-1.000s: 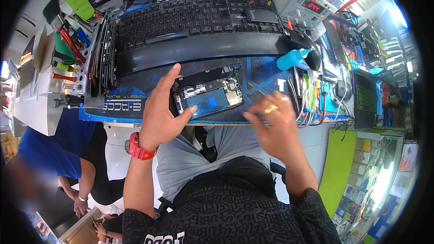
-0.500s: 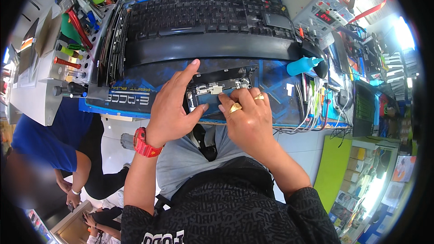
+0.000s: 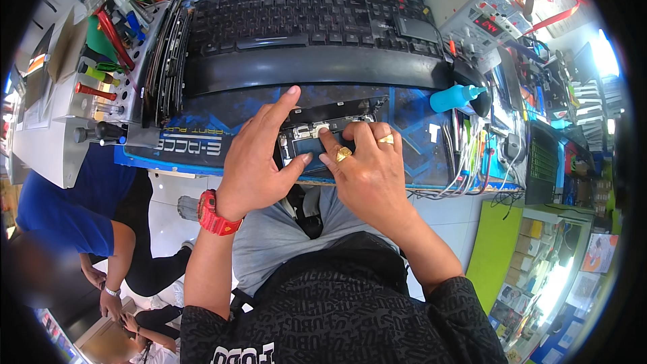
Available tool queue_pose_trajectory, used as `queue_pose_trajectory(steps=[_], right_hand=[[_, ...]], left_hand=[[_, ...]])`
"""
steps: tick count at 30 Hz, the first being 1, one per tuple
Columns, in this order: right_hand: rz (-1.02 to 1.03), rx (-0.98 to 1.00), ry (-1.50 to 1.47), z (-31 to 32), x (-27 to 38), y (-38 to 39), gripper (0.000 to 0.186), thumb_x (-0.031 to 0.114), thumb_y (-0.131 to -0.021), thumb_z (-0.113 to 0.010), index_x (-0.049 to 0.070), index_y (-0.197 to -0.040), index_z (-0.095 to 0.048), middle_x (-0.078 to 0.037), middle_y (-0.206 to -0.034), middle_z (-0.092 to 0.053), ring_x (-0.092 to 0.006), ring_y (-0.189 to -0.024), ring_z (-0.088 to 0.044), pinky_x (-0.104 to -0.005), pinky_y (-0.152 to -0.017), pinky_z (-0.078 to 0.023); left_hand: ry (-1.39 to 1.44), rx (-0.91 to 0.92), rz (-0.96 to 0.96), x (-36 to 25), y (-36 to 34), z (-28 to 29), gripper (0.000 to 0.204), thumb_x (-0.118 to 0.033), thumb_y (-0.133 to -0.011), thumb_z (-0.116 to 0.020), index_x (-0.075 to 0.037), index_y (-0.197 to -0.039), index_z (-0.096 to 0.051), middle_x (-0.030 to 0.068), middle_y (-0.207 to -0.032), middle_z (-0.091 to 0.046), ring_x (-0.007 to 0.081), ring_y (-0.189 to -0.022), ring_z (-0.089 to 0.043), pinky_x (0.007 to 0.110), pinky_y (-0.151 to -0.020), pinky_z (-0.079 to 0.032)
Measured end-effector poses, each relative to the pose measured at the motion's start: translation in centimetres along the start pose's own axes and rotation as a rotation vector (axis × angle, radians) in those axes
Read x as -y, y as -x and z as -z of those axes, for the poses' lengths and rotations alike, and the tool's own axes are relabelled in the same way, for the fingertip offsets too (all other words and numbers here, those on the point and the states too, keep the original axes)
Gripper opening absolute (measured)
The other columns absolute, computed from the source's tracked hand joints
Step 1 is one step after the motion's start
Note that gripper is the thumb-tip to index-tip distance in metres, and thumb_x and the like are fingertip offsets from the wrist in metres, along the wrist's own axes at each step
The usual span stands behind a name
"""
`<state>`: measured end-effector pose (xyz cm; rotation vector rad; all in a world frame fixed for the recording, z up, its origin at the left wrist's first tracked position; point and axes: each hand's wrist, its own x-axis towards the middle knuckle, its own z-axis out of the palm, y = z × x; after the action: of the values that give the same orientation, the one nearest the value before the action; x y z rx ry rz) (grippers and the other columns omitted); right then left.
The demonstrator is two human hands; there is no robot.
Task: The person repairs a mobile phone by hand and using a screwdriver. They handle internal phone components, remove small screws, and manipulate various parts on a cluttered workbench.
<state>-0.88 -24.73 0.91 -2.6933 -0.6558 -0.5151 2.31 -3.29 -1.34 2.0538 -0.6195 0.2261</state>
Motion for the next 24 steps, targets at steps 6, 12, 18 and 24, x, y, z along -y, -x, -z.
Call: queue_pose_trajectory(steps=[6,12,18,24], right_hand=[[-0.014,-0.01,-0.003,-0.2,0.3,0.0,0.037,0.018,-0.087,-0.082,0.008,-0.123,-0.081,-0.008,-0.104,-0.06,-0.0287,-0.099,-0.056,-0.0447,-0.084,-0.043],[-0.006,-0.095,-0.029,0.0,0.0,-0.1,0.028,0.015,-0.088,-0.081,0.006,-0.114,-0.081,-0.006,-0.099,-0.061,-0.0281,-0.092,-0.058,-0.0443,-0.082,-0.044],[0.152,-0.072,0.082,-0.2,-1.9,-0.9,0.02,0.009,-0.083,-0.077,0.003,-0.103,-0.079,-0.006,-0.089,-0.061,-0.0261,-0.083,-0.06,-0.0411,-0.074,-0.045],[0.264,0.097,0.141,1.0,-2.1,-2.7,0.017,0.013,-0.08,-0.068,0.002,-0.09,-0.075,-0.007,-0.09,-0.06,-0.0255,-0.089,-0.063,-0.0399,-0.076,-0.047]], left_hand=[[-0.01,-0.013,-0.023,0.0,0.0,0.0,0.098,-0.008,-0.078,-0.084,-0.007,-0.165,-0.041,0.022,-0.133,-0.066,0.0417,-0.115,-0.067,0.048,-0.101,-0.053],[-0.002,-0.01,-0.007,-0.1,-0.1,-0.1,0.097,-0.006,-0.078,-0.083,-0.008,-0.165,-0.041,0.0215,-0.131,-0.067,0.0416,-0.114,-0.068,0.047,-0.1,-0.053],[-0.025,-0.066,-0.013,0.0,-0.5,-0.4,0.09,-0.002,-0.081,-0.078,-0.009,-0.164,-0.044,0.02,-0.127,-0.067,0.041,-0.111,-0.068,0.046,-0.096,-0.055],[-0.026,-0.075,0.031,-0.7,-0.8,-0.7,0.086,0.002,-0.08,-0.074,-0.01,-0.161,-0.047,0.0187,-0.123,-0.066,0.0398,-0.107,-0.068,0.047,-0.093,-0.055]])
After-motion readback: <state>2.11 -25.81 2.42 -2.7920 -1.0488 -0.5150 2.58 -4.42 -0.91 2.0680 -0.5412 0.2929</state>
